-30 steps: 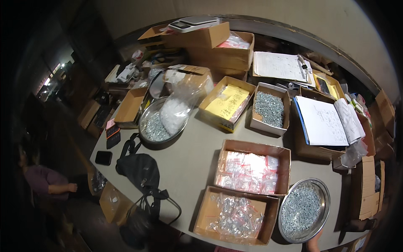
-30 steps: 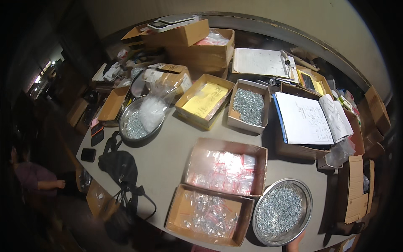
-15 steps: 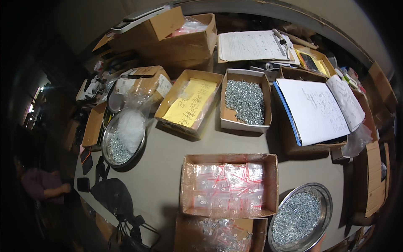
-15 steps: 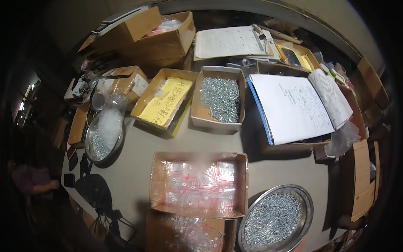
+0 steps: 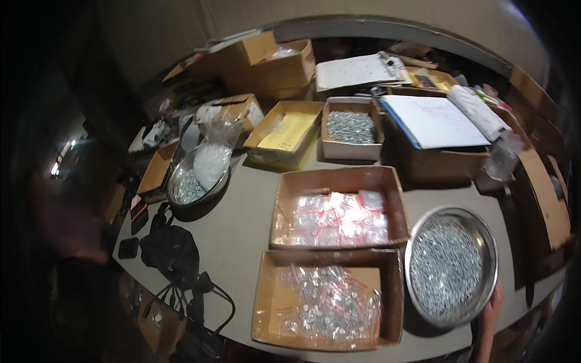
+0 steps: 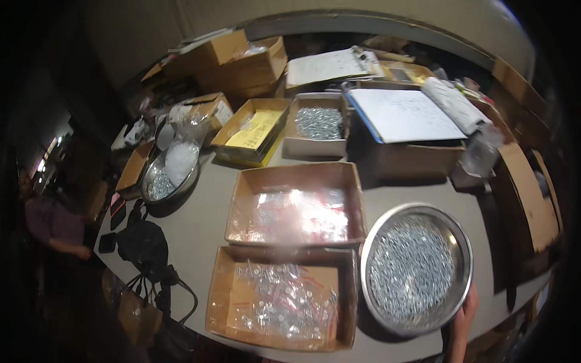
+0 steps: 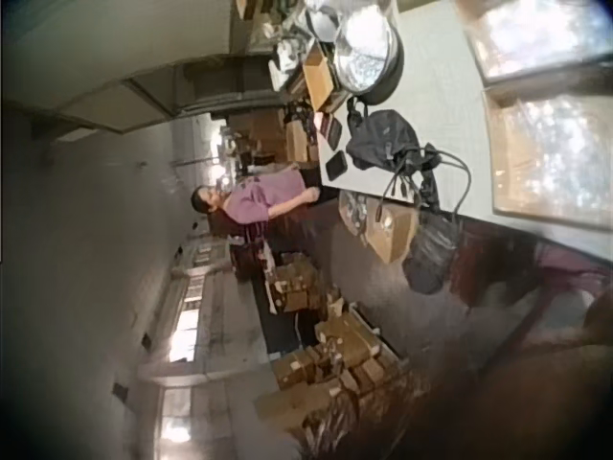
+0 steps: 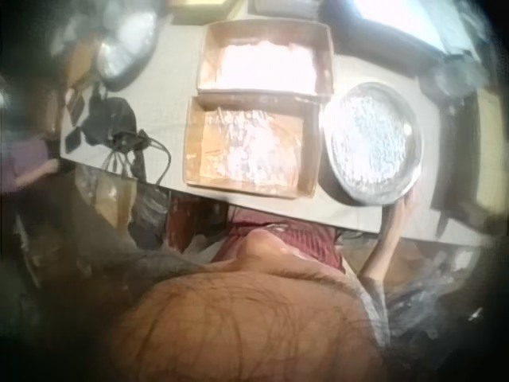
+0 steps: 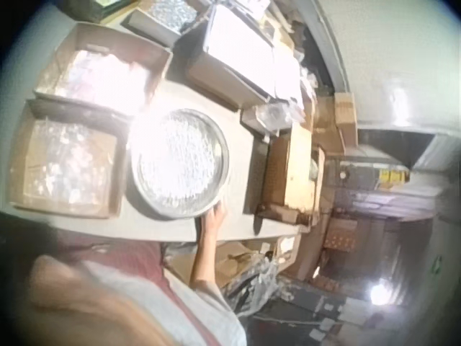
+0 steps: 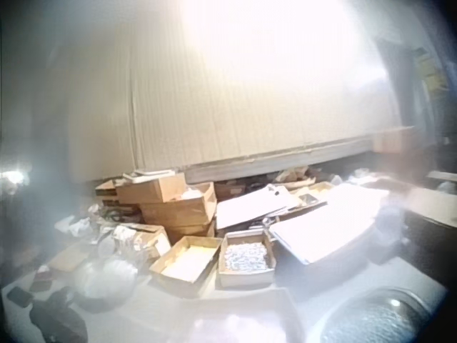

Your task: The person repeatedly picks small metallic fasteners from a metal bowl and places them into small plastic bags inside a cardboard box. The person handles the fasteners one by one, transferring them from the bowl to the bags.

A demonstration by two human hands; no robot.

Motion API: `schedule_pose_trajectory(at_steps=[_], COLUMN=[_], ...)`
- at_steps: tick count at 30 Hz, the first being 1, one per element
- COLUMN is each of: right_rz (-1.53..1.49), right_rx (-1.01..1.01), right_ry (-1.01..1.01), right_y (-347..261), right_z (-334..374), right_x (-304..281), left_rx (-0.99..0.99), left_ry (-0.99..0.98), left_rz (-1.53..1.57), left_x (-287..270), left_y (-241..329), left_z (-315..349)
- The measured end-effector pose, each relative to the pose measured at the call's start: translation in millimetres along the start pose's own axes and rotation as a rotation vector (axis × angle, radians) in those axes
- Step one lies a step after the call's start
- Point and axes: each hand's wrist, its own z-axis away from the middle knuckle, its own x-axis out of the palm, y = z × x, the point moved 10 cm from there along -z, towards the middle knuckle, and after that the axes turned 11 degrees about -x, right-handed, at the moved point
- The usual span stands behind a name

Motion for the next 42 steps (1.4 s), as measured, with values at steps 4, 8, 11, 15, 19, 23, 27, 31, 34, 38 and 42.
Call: schedule_pose_trajectory(at_steps=[4, 8, 11, 15, 19, 23, 27, 31, 34, 38, 42], right_rz=[-0.060, -0.014, -0.029, -0.136, -0.042, -0.066, -0.264, -0.235, -0.153, 0.005, 0.144], right_rx=[-0.099, -0.079, -0.076, -0.015, -0.107, -0.024, -0.054, -0.380, -0.561, -0.805, -1.097], right_ry=[-0.063, -0.021, 0.083, 0.140, 0.113, 0.230, 0.505, 0.174, -0.204, -0.557, -0.694], right_y=[-45, -47, -34, -3, -23, -23, -42, -183, -264, -306, -315], right_z=[-16, -14, -15, -10, -10, -1, 15, -44, -87, -114, -110], right_x=[11, 8, 0, 1, -3, -16, -38, 4, 45, 124, 203], left_rx=[0.105, 0.217, 0.308, 0.480, 0.914, 1.138, 1.240, 1.486, 1.567, 1.528, 1.470], left_ry=[0.035, 0.022, 0.002, 0.035, 0.311, 0.876, 0.846, 0.763, 0.724, 0.891, 0.980], left_rz=[-0.032, -0.074, -0.108, -0.243, -0.279, 0.129, 0.327, -0.005, -0.007, 0.005, -0.010], left_x=[0, -7, -16, -61, -189, -337, -377, -332, -327, -344, -339], left_y=[-9, -13, -17, -10, 68, 137, 170, 215, 209, 181, 160], left_z=[3, -1, 1, 23, 137, 258, 270, 254, 255, 292, 310])
